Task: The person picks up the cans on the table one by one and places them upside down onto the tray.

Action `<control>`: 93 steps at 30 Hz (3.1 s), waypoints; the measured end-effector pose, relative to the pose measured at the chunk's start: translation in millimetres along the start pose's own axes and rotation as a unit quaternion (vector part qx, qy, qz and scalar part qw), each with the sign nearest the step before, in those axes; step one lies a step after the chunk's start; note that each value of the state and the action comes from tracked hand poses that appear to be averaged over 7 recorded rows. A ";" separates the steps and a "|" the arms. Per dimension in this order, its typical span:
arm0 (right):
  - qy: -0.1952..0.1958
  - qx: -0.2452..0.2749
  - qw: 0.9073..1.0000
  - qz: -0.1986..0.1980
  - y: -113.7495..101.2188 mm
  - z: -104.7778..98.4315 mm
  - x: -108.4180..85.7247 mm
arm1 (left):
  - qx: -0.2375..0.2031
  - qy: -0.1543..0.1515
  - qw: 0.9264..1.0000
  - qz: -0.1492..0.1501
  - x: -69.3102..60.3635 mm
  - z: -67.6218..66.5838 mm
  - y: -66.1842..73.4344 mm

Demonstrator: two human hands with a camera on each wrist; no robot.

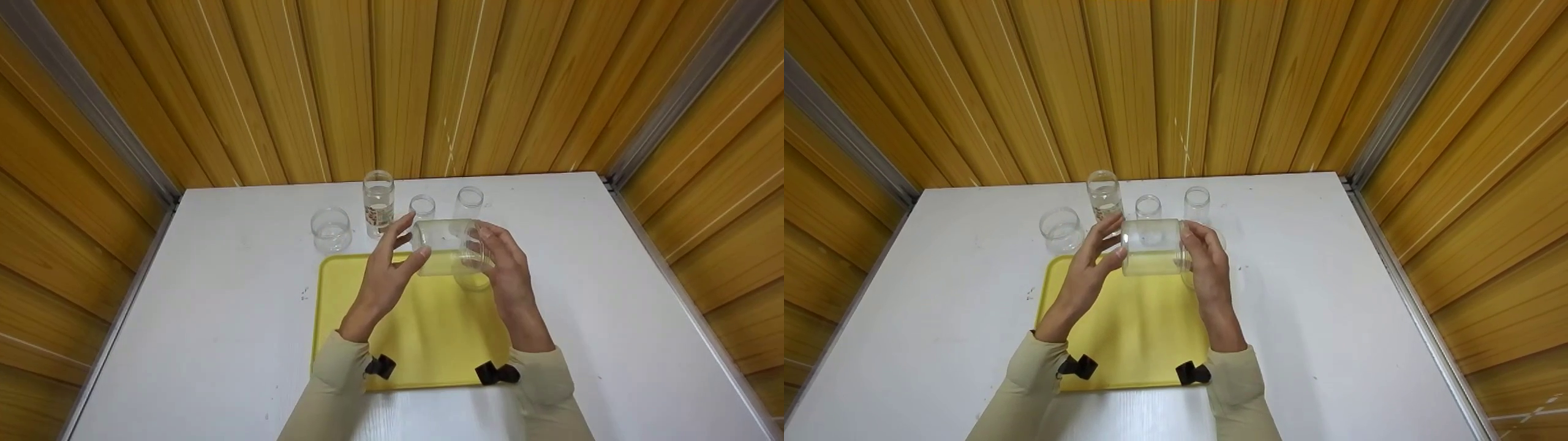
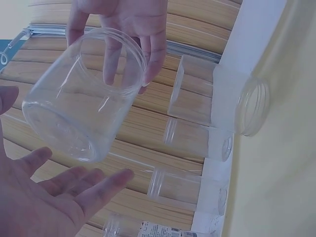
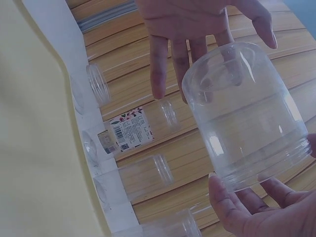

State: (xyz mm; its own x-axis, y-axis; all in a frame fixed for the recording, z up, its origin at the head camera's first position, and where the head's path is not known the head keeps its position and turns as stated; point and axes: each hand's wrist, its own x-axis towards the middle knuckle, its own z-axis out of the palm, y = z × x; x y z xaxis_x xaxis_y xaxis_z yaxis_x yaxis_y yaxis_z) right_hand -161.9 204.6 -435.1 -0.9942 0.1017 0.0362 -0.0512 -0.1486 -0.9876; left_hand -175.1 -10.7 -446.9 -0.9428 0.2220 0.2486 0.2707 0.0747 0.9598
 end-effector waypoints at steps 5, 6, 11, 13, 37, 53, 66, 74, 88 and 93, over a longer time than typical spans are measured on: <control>0.004 0.000 1.000 0.006 -0.5 1.2 0.0 | -0.008 -0.004 1.000 -0.005 -0.7 2.2 0.7; 0.005 0.000 1.000 0.007 -0.7 1.3 -0.1 | -0.009 -0.004 1.000 -0.007 -0.8 2.5 1.0; 0.006 0.001 1.000 0.010 -1.3 2.6 -0.2 | -0.019 -0.005 1.000 -0.006 -1.1 3.5 1.2; 0.003 0.000 1.000 0.010 -1.3 2.7 -0.2 | -0.022 -0.005 1.000 -0.006 -0.8 3.9 1.2; -0.010 -0.002 1.000 0.009 -0.8 3.1 -1.5 | -0.028 -0.001 1.000 0.003 -0.6 2.9 3.1; -0.026 -0.005 1.000 0.008 -0.4 2.8 -0.6 | -0.030 0.002 1.000 0.007 -0.4 1.2 2.6; -0.035 -0.023 0.999 0.010 -1.3 3.0 -0.5 | -0.037 0.015 0.999 0.013 -2.1 0.2 4.2; -0.028 -0.033 0.999 0.005 -2.2 0.6 -1.3 | -0.033 0.017 0.999 0.009 -2.7 -2.1 3.6; -0.002 -0.053 0.999 -0.012 0.9 -9.6 0.8 | -0.010 0.028 0.999 0.019 -5.9 -10.5 2.0; 0.001 -0.067 0.998 -0.021 2.5 -14.5 0.2 | -0.005 0.034 0.999 0.018 -6.8 -14.4 1.4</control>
State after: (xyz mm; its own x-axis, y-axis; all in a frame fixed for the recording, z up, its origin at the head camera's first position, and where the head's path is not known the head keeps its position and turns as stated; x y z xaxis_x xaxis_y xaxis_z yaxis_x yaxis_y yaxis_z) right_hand -160.8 218.4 -439.8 -0.9912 0.1076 0.0768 -0.0785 -0.0117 -0.9968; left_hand -171.0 -26.0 -445.4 -0.9438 0.1583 0.2903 0.3023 0.0578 0.9515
